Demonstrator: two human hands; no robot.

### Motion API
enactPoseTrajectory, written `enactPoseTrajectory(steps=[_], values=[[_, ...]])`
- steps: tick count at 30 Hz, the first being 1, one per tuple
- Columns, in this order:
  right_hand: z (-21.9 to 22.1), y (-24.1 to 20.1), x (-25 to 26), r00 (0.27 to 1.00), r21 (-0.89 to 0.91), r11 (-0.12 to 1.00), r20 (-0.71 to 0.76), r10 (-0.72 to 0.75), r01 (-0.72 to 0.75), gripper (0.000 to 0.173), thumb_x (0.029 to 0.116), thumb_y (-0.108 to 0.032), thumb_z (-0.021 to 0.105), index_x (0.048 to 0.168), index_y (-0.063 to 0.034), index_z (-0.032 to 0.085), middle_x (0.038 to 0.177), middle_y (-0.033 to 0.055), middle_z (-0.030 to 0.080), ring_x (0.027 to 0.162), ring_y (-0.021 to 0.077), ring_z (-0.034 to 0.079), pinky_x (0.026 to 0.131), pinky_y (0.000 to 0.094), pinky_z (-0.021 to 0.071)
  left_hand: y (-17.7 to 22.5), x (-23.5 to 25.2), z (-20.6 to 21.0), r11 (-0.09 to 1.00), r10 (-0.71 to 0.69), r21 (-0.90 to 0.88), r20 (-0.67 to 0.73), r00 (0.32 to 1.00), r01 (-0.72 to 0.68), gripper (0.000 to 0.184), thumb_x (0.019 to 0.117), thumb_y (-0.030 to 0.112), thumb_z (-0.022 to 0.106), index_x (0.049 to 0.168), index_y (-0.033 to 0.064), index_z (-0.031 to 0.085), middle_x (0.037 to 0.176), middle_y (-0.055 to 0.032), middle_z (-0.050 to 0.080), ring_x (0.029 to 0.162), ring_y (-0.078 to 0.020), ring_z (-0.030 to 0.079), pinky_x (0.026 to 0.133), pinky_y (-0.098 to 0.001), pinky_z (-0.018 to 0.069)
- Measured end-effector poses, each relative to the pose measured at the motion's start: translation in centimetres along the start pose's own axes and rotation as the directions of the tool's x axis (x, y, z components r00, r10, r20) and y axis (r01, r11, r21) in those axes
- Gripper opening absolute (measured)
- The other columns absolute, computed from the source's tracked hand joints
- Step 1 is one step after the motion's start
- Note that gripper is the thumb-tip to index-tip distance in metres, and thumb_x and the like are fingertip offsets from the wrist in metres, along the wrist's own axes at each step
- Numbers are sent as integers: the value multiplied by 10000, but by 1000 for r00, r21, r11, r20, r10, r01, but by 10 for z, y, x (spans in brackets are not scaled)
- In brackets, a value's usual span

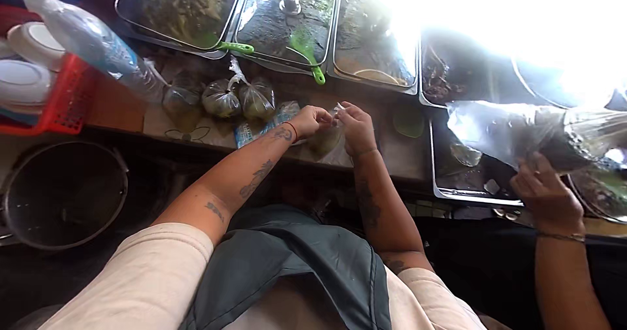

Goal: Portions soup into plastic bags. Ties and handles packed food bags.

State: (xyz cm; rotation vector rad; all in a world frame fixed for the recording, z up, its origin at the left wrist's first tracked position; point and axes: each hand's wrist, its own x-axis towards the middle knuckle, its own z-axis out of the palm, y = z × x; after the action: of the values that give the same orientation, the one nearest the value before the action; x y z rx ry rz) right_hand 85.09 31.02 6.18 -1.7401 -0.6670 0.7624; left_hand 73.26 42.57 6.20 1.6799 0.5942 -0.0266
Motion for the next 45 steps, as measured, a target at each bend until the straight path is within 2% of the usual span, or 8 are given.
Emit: enactPoseTrajectory(steps=[3, 6, 14, 24, 30, 35, 40, 45], values=[[-1, -6, 4, 1000, 197, 980, -13, 24, -21, 168, 1023, -113, 548, 1096, 0, 649, 906, 27, 652, 805, 99, 641, 757, 316, 570, -4, 0, 4, 994, 107, 5, -8, 994, -107, 165, 1009, 86, 643, 1108, -31, 703, 967, -99, 698, 796, -74, 604, 772, -256, 513], [-1, -14, 6, 999, 298, 955, -37, 4, 7, 123, 1007, -94, 569, 1055, -33, 666, 847, -8, 647, 766, 79, 634, 741, 293, 567, -2, 0, 7, 986, 167, 31, -23, 986, -166, 159, 1018, 84, 627, 1090, -28, 714, 962, -99, 709, 810, -77, 616, 796, -270, 515], [11, -23, 5, 967, -353, 901, 66, -247, 254, 247, 1012, -164, 577, 990, 42, 711, 1455, 250, 516, 1405, 376, 423, 1171, 516, 318, -5, 3, 2, 988, 116, 120, -168, 979, -97, 255, 1050, 181, 590, 1089, -40, 713, 974, -156, 707, 877, -205, 646, 863, -412, 511], [-31, 2, -11, 995, -544, 839, 83, 62, -7, 508, 1021, -316, 630, 1435, -35, 546, 1438, 255, 534, 1326, 424, 514, 1091, 601, 415, -16, -14, -35, 908, -381, -330, -392, 837, 259, 328, 1024, 243, 647, 1255, 12, 611, 1076, -142, 656, 773, -159, 660, 703, -307, 572], [-44, 32, -15, 971, -512, 842, 54, 232, -173, 484, 1036, -317, 629, 1435, -59, 539, 1335, 257, 602, 1177, 408, 621, 998, 605, 488, -7, -47, -40, 920, -324, -335, -351, 879, 205, 385, 1034, 193, 632, 1379, 49, 539, 1217, -170, 642, 898, -208, 677, 742, -341, 568], [-39, -6, -24, 984, -698, 704, 180, 1, 127, 531, 1002, -318, 644, 1419, 2, 563, 1455, 316, 500, 1385, 494, 436, 1155, 628, 325, -21, -121, -45, 986, -166, -85, -353, 921, 144, 397, 1025, 157, 634, 1379, -3, 548, 1108, -188, 681, 866, -231, 679, 769, -392, 572], [36, -73, -35, 646, -119, 857, 711, -279, 502, 523, 991, -267, 618, 1392, 58, 532, 1383, 179, 598, 1241, 166, 611, 1006, 302, 541, -71, -244, -32, 944, -244, 118, -383, 891, 309, 372, 998, 217, 672, 1272, -34, 648, 1103, -214, 701, 1016, -309, 683, 957, -505, 532], [180, -102, -67, 0, 298, 954, 955, -298, -35, 426, 1008, -427, 626, 1341, -162, 638, 1302, 67, 694, 1180, 237, 671, 932, 407, 600, -102, -384, 3, 886, -435, -154, -598, 673, 437, 418, 1045, 250, 609, 1349, -35, 584, 1194, -228, 665, 1077, -318, 659, 988, -485, 511]])
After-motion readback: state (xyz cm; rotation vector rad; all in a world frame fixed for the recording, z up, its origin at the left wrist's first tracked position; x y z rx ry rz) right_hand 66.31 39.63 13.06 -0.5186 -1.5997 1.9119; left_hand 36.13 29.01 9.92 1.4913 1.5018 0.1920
